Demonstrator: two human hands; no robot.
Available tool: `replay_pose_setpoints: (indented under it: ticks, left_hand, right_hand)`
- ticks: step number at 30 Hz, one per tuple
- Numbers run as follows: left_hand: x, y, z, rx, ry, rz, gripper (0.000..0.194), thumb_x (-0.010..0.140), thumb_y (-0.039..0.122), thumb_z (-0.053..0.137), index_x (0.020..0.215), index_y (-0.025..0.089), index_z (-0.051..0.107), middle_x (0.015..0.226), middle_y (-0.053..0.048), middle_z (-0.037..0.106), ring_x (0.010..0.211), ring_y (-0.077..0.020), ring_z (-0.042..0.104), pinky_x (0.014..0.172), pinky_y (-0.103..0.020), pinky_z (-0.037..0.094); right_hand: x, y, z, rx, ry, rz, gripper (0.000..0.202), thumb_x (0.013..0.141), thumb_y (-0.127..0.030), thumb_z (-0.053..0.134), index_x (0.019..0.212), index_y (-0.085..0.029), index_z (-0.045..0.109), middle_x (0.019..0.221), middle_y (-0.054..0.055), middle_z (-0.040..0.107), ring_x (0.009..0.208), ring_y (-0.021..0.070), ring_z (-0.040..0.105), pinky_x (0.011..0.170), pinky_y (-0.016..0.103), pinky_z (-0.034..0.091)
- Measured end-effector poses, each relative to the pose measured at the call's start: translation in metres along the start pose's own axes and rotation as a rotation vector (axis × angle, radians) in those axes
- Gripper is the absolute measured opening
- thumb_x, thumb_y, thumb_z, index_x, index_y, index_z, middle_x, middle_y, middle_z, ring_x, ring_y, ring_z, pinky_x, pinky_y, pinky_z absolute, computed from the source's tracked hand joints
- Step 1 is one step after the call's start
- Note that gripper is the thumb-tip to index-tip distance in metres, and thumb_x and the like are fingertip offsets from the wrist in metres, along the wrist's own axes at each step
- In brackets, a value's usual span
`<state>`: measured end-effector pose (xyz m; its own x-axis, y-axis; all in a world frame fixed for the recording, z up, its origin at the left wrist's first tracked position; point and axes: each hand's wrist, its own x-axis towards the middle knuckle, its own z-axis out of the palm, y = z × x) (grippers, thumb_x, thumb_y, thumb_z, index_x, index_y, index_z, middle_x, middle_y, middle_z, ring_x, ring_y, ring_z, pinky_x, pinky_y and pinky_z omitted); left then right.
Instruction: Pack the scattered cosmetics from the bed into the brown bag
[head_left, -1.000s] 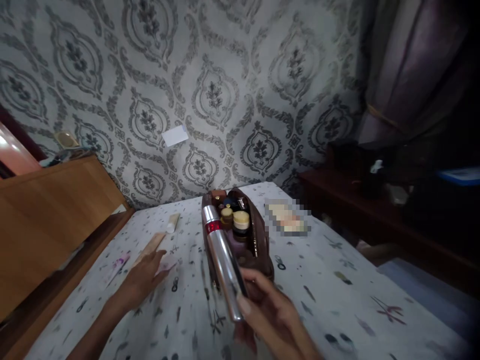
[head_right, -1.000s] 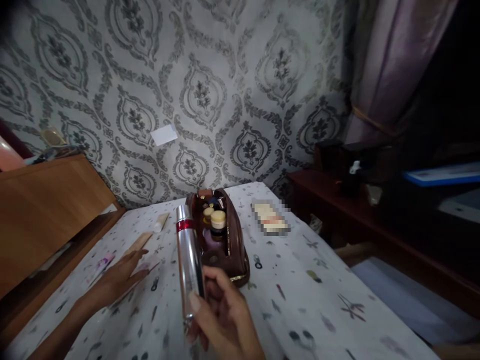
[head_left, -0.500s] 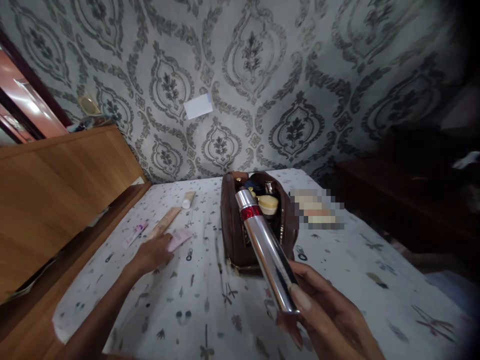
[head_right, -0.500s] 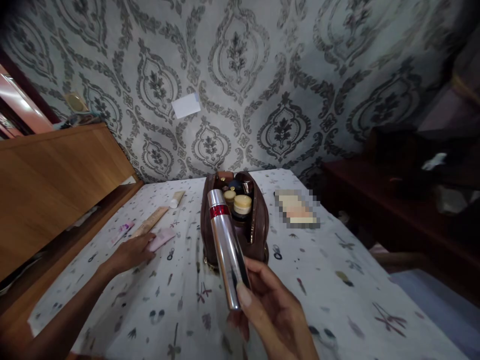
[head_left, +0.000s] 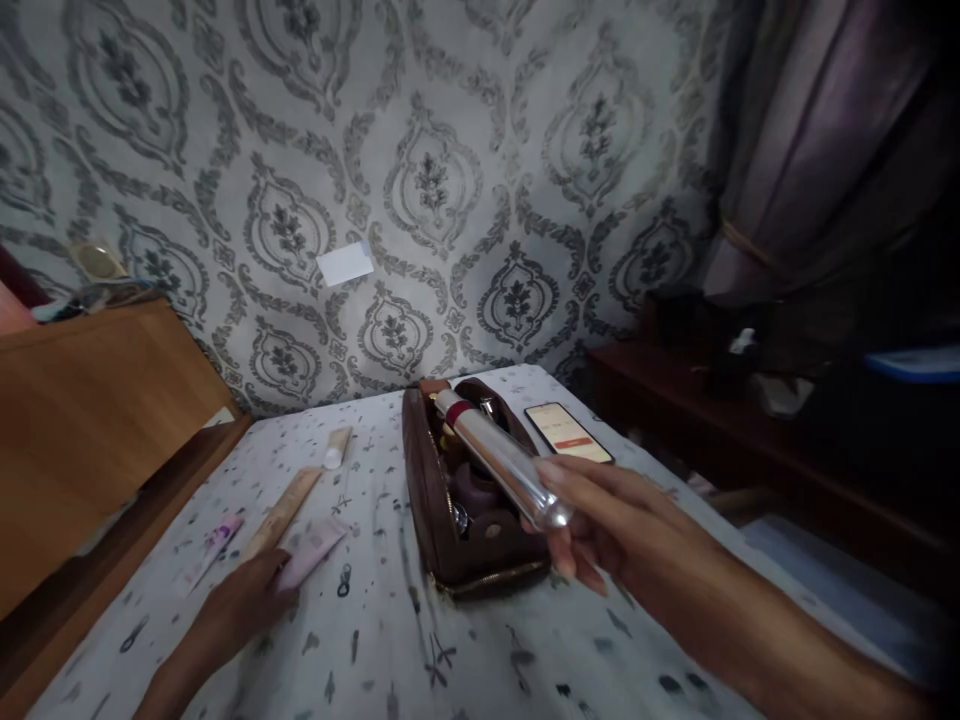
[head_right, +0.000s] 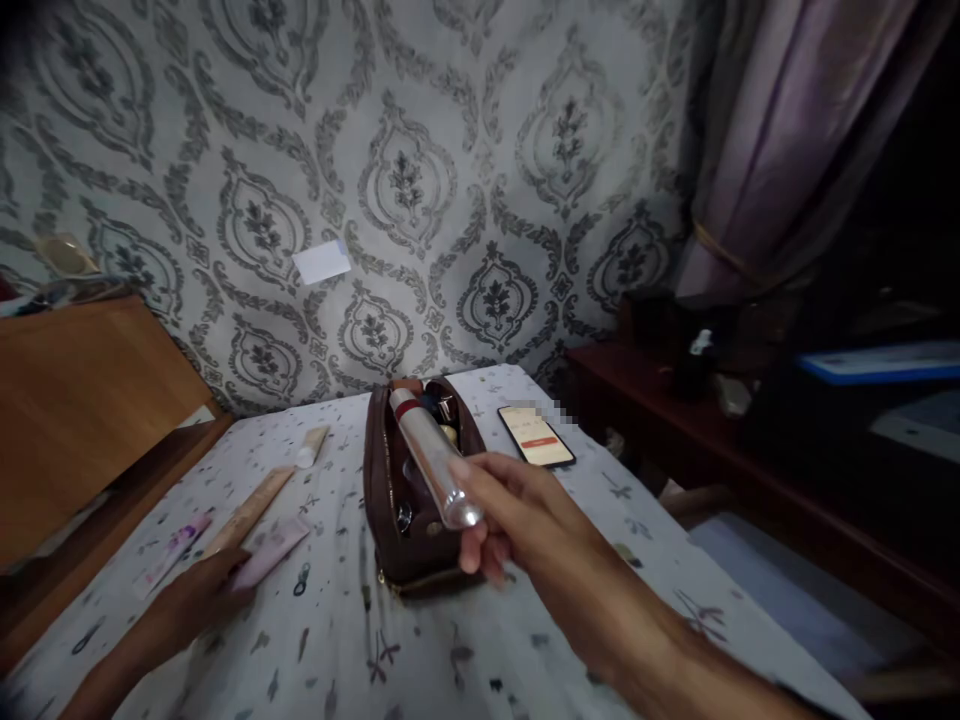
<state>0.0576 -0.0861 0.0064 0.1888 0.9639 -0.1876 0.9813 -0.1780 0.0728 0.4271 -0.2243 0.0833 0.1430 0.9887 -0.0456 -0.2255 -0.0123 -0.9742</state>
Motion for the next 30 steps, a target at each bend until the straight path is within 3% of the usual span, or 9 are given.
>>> replay_pose_setpoints:
  ticks: [3, 7, 11, 15, 21, 26, 30]
  left_hand:
    - [0.002, -0.002, 0.000, -0.010, -0.059, -0.033, 0.039, 0.080, 0.033, 0.048, 0.113, 0.022, 0.066, 0.119, -0.012, 0.071, 0.112, -0.0331, 0.065, 0.086, -0.039, 0.048]
    - [0.008, -0.013, 0.006, -0.037, -0.061, -0.038, 0.047, 0.080, 0.041, 0.051, 0.120, 0.021, 0.064, 0.118, -0.013, 0.071, 0.109, -0.0345, 0.066, 0.086, -0.041, 0.049]
    - [0.009, -0.010, 0.003, -0.131, 0.112, 0.058, 0.055, 0.085, 0.054, 0.046, 0.129, 0.023, 0.058, 0.115, -0.012, 0.072, 0.105, -0.0320, 0.068, 0.085, -0.040, 0.051]
    - [0.002, 0.030, -0.013, -0.271, 0.325, 0.302, 0.053, 0.090, 0.059, 0.044, 0.130, 0.027, 0.057, 0.117, -0.010, 0.070, 0.105, -0.0305, 0.067, 0.089, -0.039, 0.052]
    - [-0.008, 0.098, -0.033, -0.383, 0.364, 0.655, 0.042, 0.095, 0.046, 0.051, 0.134, 0.030, 0.056, 0.125, -0.009, 0.067, 0.114, -0.0288, 0.063, 0.092, -0.035, 0.051]
    - [-0.001, 0.124, -0.045, -0.394, 0.383, 0.759, 0.035, 0.097, 0.039, 0.048, 0.129, 0.027, 0.057, 0.126, -0.010, 0.065, 0.117, -0.0290, 0.061, 0.092, -0.036, 0.050]
    - [0.009, 0.134, -0.056, -0.382, 0.438, 0.816, 0.038, 0.097, 0.037, 0.050, 0.132, 0.025, 0.053, 0.129, -0.011, 0.060, 0.123, -0.0285, 0.055, 0.101, -0.039, 0.046]
  right_hand:
    - [0.011, -0.009, 0.003, 0.014, 0.024, 0.040, 0.041, 0.077, -0.055, 0.074, 0.069, -0.017, 0.062, 0.058, 0.001, 0.059, 0.047, 0.0092, 0.051, 0.041, 0.020, 0.035]
    - [0.022, -0.019, 0.011, -0.001, 0.030, 0.095, 0.034, 0.083, -0.044, 0.072, 0.068, -0.015, 0.062, 0.063, 0.002, 0.063, 0.046, 0.0074, 0.052, 0.038, 0.018, 0.036]
    - [0.031, -0.021, 0.017, -0.048, 0.053, 0.142, 0.035, 0.085, -0.041, 0.071, 0.067, -0.014, 0.060, 0.062, 0.002, 0.062, 0.043, 0.0059, 0.052, 0.033, 0.015, 0.032]
    - [0.039, -0.017, 0.020, -0.095, 0.043, 0.164, 0.035, 0.083, -0.041, 0.073, 0.066, -0.015, 0.058, 0.060, 0.000, 0.062, 0.041, 0.0055, 0.052, 0.033, 0.013, 0.034]
    - [0.050, -0.015, 0.027, -0.215, 0.030, 0.238, 0.034, 0.085, -0.041, 0.071, 0.069, -0.016, 0.055, 0.056, -0.002, 0.061, 0.034, 0.0062, 0.051, 0.028, 0.014, 0.032]
    - [0.056, -0.021, 0.035, -0.342, 0.043, 0.245, 0.029, 0.088, -0.035, 0.068, 0.071, -0.017, 0.051, 0.051, -0.004, 0.059, 0.031, 0.0058, 0.048, 0.029, 0.014, 0.032]
    - [0.065, -0.018, 0.038, -0.494, 0.087, 0.237, 0.026, 0.085, -0.034, 0.071, 0.078, -0.020, 0.051, 0.044, -0.007, 0.055, 0.027, 0.0069, 0.043, 0.028, 0.016, 0.031]
